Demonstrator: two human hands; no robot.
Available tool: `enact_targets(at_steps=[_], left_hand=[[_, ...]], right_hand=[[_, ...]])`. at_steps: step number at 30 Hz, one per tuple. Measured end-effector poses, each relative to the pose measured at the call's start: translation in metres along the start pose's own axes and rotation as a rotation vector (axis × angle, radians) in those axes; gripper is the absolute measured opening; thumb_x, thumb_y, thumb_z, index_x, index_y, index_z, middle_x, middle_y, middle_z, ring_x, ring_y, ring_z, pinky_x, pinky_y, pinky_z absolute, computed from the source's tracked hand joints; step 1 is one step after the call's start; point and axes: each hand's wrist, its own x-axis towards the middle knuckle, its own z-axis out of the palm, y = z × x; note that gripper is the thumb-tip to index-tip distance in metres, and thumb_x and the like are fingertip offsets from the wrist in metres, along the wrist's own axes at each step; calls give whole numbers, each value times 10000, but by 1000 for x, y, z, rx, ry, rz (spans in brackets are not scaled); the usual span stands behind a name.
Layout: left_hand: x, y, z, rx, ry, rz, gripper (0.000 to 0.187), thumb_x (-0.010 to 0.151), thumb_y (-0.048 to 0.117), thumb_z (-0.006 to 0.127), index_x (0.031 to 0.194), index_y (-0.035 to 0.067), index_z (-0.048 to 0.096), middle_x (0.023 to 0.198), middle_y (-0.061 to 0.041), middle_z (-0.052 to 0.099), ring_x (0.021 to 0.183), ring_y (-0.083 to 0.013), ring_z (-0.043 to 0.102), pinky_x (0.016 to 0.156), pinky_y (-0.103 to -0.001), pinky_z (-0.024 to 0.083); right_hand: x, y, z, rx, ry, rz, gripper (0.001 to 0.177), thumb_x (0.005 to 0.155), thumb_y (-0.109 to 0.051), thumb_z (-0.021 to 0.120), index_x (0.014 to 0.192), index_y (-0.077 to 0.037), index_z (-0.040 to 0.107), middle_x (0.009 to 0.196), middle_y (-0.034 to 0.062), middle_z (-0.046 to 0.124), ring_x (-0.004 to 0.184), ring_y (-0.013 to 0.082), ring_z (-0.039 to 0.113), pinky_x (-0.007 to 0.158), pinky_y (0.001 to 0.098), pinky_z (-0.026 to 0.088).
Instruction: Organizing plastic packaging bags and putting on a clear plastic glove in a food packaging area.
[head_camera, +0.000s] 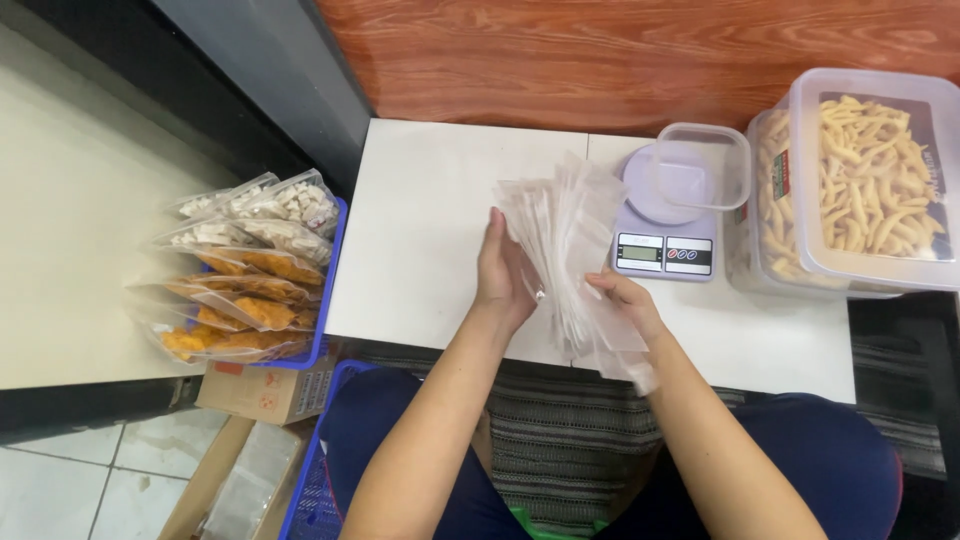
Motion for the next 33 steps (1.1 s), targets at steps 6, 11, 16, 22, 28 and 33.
enact_targets(at_steps=[6,11,16,22,28,33], left_hand=[[11,1,-8,163,-123,-74,1184,748,920,374,1640,201,79,1682,-137,190,1537,-337,199,1270,-500,149],[67,-45,-92,442,-367,-122,926,795,285,787,1584,196,311,1464,-182,527,1317,-360,507,1137,-581,356],[42,-24,-63,520,-443,149,993,667,9,761,1484,266,258,1253,-87,646,1072,-204,653,1021,-403,548],[11,-22,-37,827,-335,620,1211,622,105,812,1559,249,59,1385,-65,513,1215,-183,550,1156,-418,434],[8,-45,-32,927,-257,909,1315,584,149,828,1594,193,-12,1394,-58,453,1285,-179,485,1234,-433,363],[9,-52,-22,889,-364,700,1391,634,251,824,1607,264,-171,1601,-104,314,1419,-202,402,1235,-431,319]], right_hand=[[-63,-16,63,12,9,29,419,868,-214,642,1276,-124,677,1009,179,745,862,313,742,841,505,587],[-143,-47,157,-406,6,66,729,826,-304,685,1480,-36,508,1259,267,642,1144,399,638,984,572,479],[-194,-71,202,-849,-16,67,916,871,-667,584,1447,43,528,1507,419,390,1450,584,278,1071,809,110],[-195,-68,199,-826,86,-23,841,982,-621,424,1488,50,400,1398,471,406,1212,641,525,753,675,573],[-176,-53,179,-157,33,-47,686,1047,-434,432,1514,59,334,1504,373,380,1350,573,416,982,724,419],[-201,-63,185,-478,67,-231,764,1006,-399,457,1586,-4,154,1548,376,299,1430,543,327,1071,708,342]])
